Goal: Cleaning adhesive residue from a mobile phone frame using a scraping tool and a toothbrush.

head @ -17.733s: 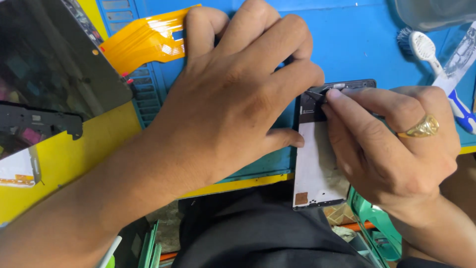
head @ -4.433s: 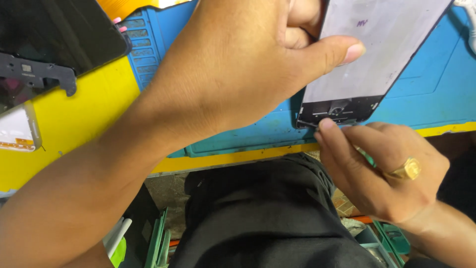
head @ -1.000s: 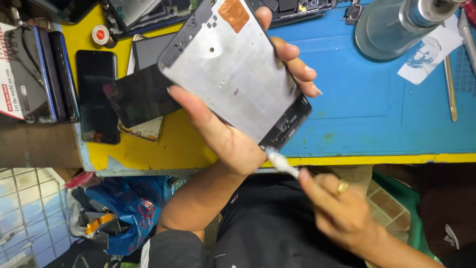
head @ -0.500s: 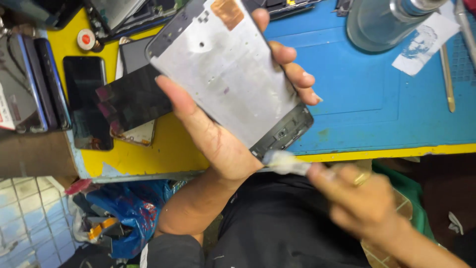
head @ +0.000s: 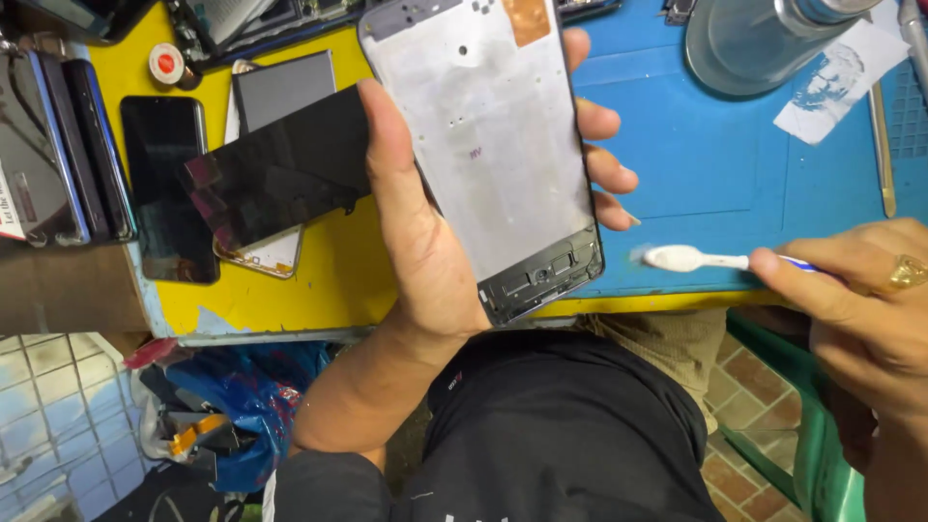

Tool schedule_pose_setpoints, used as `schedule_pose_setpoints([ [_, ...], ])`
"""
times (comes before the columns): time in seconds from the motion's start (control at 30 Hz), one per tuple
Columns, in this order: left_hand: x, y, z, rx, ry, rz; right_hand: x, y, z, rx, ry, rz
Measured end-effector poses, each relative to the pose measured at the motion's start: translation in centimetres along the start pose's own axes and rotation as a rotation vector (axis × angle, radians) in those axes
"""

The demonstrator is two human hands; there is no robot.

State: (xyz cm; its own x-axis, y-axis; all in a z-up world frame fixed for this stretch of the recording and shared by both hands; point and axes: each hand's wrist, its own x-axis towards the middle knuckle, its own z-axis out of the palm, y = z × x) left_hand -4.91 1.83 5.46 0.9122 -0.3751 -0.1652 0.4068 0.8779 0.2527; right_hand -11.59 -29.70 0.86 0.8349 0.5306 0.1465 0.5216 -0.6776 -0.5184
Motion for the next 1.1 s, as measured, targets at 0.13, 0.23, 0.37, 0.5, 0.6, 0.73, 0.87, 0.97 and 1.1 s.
schedule_pose_setpoints([
  [0.13, -0.1, -0.8, 0.7, 0.014, 0.021, -0.026, 2.8, -2.2, 1.4, -0.04, 0.084, -0.135],
  [0.23, 0.2, -2.2, 0.5, -0.023, 0.028, -0.011, 6.1, -6.2, 2.5, 0.112, 0.093, -0.291],
  [0.37, -1.2, -1.3, 1.5, -0.144, 0.016, -0.014, 2.5, -2.1, 3.5, -0.208, 0.039, -0.193],
  [0.5, -2.3, -0.8, 2.5, -0.109, 0.058, 0.075, 0.5, -1.4, 1.1, 0.063, -0.075, -0.09],
  [0.6, -0.3, -0.8, 1.6, -0.015, -0.021, 0.04, 0.9, -1.1, -0.9, 0.07, -0.025, 0.022],
  [0.73, -0.8, -1.6, 1.2, -0.03, 0.021, 0.032, 2.4, -2.5, -0.9, 0.013, -0.015, -0.008],
  [0.87, -0.4, -2.5, 0.8, -0.025, 0.034, 0.068, 4.5, -4.9, 2.6, 0.058, 0.169, -0.145],
  [0.97, -0.7, -2.2, 0.7, 0.003, 0.059, 0.1, 3.7, -3.6, 2.6, 0.018, 0.133, -0.17],
  [1.1, -1.0, -2.5, 0.4, -0.045, 0.118, 0.111, 4.3, -4.5, 3.1, 0.021, 0.191, -0.202],
])
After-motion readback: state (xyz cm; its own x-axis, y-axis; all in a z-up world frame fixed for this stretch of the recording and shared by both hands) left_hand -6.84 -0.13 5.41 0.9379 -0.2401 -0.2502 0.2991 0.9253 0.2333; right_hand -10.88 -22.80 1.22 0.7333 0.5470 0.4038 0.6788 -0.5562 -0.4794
